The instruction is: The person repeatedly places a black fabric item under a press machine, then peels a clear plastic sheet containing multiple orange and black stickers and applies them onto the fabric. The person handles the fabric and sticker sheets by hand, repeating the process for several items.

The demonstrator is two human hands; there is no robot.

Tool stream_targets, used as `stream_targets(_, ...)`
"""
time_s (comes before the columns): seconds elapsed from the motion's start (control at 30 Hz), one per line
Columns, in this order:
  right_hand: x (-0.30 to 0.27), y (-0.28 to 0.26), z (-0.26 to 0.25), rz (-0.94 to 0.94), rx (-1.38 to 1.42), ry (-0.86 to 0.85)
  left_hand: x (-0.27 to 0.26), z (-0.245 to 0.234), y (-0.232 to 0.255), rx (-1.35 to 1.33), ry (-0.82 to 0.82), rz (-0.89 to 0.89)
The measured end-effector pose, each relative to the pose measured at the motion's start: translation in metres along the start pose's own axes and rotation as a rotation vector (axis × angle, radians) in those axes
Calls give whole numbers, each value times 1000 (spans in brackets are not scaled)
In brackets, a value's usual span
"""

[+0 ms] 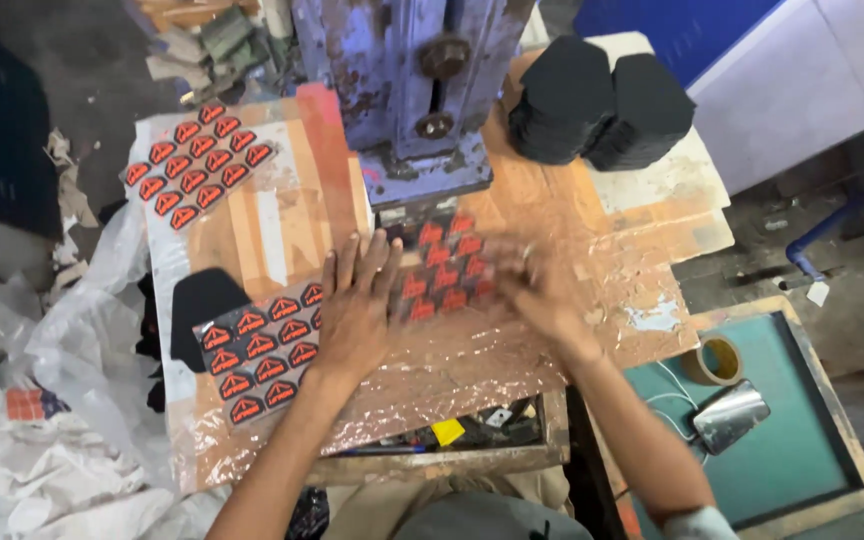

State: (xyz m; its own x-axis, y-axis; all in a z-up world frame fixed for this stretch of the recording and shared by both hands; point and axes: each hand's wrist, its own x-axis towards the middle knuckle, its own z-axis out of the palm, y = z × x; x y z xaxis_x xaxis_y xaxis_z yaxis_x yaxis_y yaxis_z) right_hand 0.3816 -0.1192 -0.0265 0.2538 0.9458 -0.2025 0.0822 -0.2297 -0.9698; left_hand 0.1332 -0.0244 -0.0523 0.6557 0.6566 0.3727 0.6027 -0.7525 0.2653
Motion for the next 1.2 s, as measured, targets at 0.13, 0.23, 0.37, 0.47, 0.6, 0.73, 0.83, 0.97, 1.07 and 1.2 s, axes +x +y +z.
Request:
stream_targets(0.13,54,-13,-10,-82,-1,102,7,-7,-1,-59,-9,6)
stream_targets(0.23,74,-7,-7,-108,-63,140,11,-10,-6,-132,14,-8)
stream_targets(0.37,72,4,1,-170,-85,212,6,-13,-7,-223,13,-42)
stream_targets(0.47,68,1,3,-229,-109,216,10,-14,-7,-227,-1,-49)
stream_targets(0.6,66,-7,6,-225,-90,221,9,-13,-5,-205,-23,-62)
stream_targets(0.73,62,-3,6,-183,-67,236,7,-12,-4,-178,-21,-58)
stream_targets(0.83,66,-6,7,-195,-68,233,10,-13,-6,-176,-16,-52)
stream_targets(0.97,65,-7,5,-202,-90,205,9,-12,-5,-186,-12,-57)
stream_targets(1.07,63,-9,3,-193,-70,172,9,-14,-4,-184,-15,-55)
stream_targets(1.2,65,-5,2,-194,-76,178,12,-13,-7,-172,-9,-45)
